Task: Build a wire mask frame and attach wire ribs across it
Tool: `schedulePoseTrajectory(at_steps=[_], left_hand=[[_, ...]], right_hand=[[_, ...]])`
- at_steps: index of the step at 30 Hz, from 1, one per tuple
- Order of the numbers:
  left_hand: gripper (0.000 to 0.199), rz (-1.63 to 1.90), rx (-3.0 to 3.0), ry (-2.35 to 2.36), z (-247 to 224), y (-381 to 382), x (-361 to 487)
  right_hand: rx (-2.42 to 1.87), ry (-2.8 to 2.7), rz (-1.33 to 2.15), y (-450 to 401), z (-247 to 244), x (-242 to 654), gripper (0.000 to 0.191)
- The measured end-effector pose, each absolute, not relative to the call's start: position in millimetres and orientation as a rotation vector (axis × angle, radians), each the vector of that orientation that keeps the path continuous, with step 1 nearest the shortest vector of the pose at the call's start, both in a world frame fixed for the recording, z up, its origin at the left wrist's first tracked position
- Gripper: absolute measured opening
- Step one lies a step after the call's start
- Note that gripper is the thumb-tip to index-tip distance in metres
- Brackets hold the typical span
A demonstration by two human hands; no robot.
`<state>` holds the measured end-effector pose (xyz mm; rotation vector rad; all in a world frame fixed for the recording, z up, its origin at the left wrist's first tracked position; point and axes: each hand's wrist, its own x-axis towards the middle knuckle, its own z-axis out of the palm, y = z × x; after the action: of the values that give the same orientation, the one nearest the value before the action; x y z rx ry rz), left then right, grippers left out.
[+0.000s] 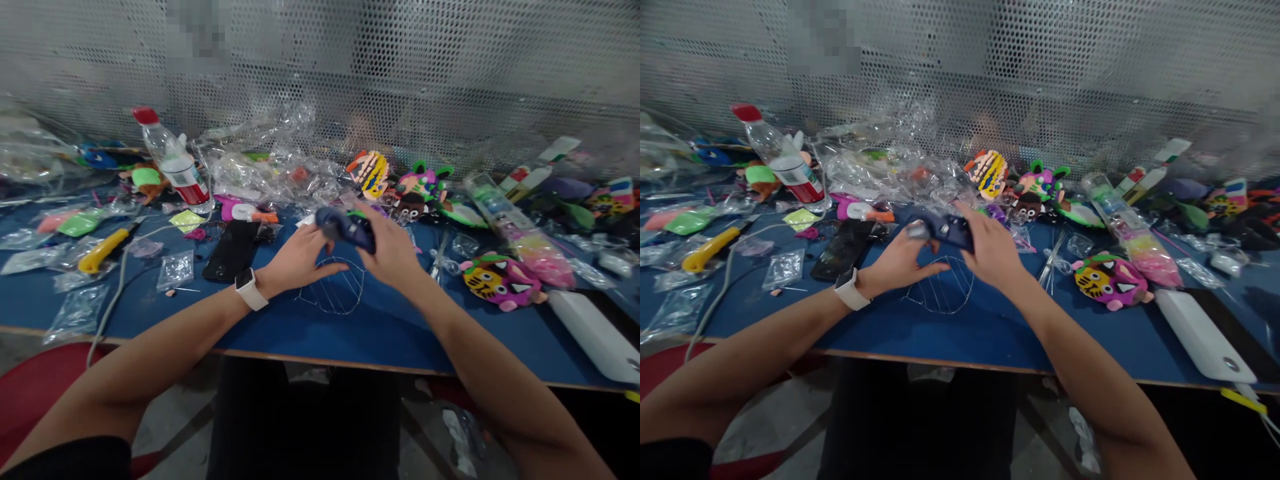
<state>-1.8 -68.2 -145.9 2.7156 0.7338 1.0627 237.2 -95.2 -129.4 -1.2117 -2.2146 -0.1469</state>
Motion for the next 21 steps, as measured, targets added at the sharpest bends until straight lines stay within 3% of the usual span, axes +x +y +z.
schedulePoseTrajectory(at_steps=[5,12,21], left_hand=[[0.023,0.882,2.754,0.829,-142,-62,-4],[0.021,0.725,2.73,0.845,-147,-58,-2],[0.02,0.708,2.713,0.829,-149,-59,2]], right_hand=[[-1.827,-1.997,-0.159,-97,-92,282,0.05],[-2.677,-1.943,-0.004,-138,-98,347,0.053],[-2.603,-1.824,-0.039,-152,-139,356,0.044]])
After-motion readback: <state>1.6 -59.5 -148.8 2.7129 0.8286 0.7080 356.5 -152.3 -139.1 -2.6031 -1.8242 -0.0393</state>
